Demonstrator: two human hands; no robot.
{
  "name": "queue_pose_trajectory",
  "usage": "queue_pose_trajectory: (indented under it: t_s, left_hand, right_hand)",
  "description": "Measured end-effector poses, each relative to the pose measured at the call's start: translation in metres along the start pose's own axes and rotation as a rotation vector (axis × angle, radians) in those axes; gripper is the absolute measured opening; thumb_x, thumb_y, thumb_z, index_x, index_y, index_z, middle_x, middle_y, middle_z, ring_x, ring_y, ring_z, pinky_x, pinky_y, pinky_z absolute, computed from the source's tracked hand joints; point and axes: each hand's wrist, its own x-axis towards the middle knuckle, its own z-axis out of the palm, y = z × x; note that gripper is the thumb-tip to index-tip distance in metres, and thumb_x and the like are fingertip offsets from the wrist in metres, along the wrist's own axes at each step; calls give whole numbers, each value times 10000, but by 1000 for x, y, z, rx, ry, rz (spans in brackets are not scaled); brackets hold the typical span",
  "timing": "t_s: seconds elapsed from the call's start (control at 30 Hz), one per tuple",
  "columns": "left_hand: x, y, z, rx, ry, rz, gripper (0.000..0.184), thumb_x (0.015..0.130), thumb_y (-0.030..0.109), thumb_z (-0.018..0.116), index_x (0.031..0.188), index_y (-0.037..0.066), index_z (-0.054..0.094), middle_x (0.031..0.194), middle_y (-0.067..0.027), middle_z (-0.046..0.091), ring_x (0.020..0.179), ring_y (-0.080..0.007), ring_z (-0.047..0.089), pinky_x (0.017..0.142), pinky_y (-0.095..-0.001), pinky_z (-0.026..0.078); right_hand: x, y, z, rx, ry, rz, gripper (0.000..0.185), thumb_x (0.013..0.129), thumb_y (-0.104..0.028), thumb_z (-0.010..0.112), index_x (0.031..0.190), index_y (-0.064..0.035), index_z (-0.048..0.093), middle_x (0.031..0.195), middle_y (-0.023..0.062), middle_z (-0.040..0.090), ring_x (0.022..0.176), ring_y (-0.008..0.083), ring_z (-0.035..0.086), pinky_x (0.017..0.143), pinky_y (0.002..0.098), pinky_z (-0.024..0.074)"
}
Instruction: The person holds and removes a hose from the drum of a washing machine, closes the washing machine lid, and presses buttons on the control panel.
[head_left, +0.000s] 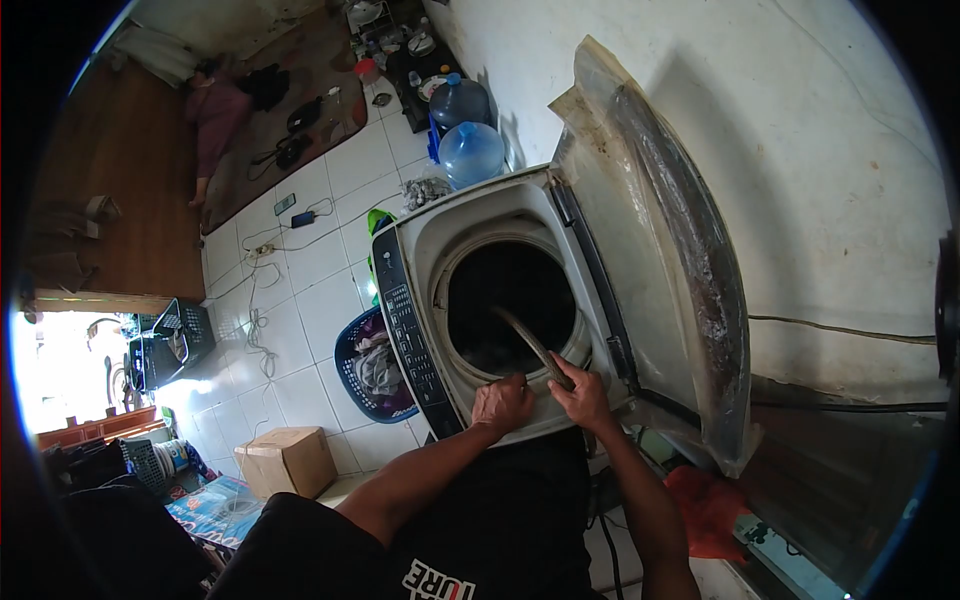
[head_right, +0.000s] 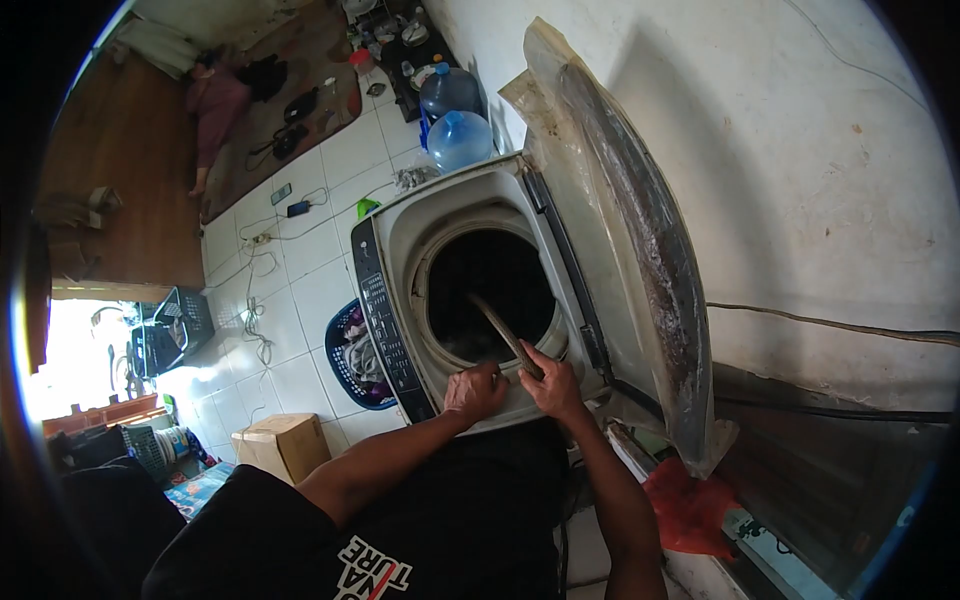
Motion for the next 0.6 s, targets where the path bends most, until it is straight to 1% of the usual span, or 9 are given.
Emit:
queue_pose_trajectory:
  t_s: [0.13,0.2,0.23,0.3,0.43,0.53,0.6]
  left_hand:
    - [0,2,-2,-2,-12,-6,208,894,255,652,946,65,718,812,-208,747,773,-422,743,730,-547,587]
    - [1,2,-2,-4,-4,1,207,894,254,653,945,65,719,808,-205,747,768,-419,743,727,-545,588]
    - [0,1,-1,-6,6,7,205,894,253,653,943,65,719,804,-203,746,764,-417,743,724,-543,589]
    - [1,1,-1,-4,6,10,204,894,252,654,943,66,719,799,-201,746,759,-415,743,722,-540,590]
    - [1,3,-3,-1,4,7,201,894,251,658,943,66,719,785,-199,743,746,-411,743,714,-532,594]
    - [1,3,-2,-2,5,7,207,893,256,660,947,65,718,789,-204,743,754,-415,743,726,-538,593]
    - [1,3,-3,-3,-6,-1,210,892,259,661,950,65,718,791,-205,743,760,-417,743,733,-541,592]
  right_hand:
    - [0,0,-1,-4,3,0,579,924,-190,728,1474,-58,605,1034,278,735,846,404,757,714,418,570]
    - [0,0,-1,5,-27,52,578,926,-193,731,1475,-60,605,1113,277,736,907,409,760,748,416,581]
    - [-1,1,0,6,-27,53,578,926,-193,731,1475,-60,605,1113,277,736,907,409,760,748,416,581]
    - [0,2,0,2,14,-36,581,928,-194,735,1478,-61,602,1183,275,728,970,415,754,788,418,590]
    - [0,3,1,-7,-2,2,586,927,-190,739,1481,-61,599,1198,274,726,994,416,751,808,422,593]
    - [0,3,1,-22,18,-45,591,928,-189,740,1486,-63,595,1176,274,731,979,416,753,798,424,591]
    - [0,1,0,-9,1,1,584,929,-190,739,1481,-60,598,1157,271,736,972,419,752,789,427,590]
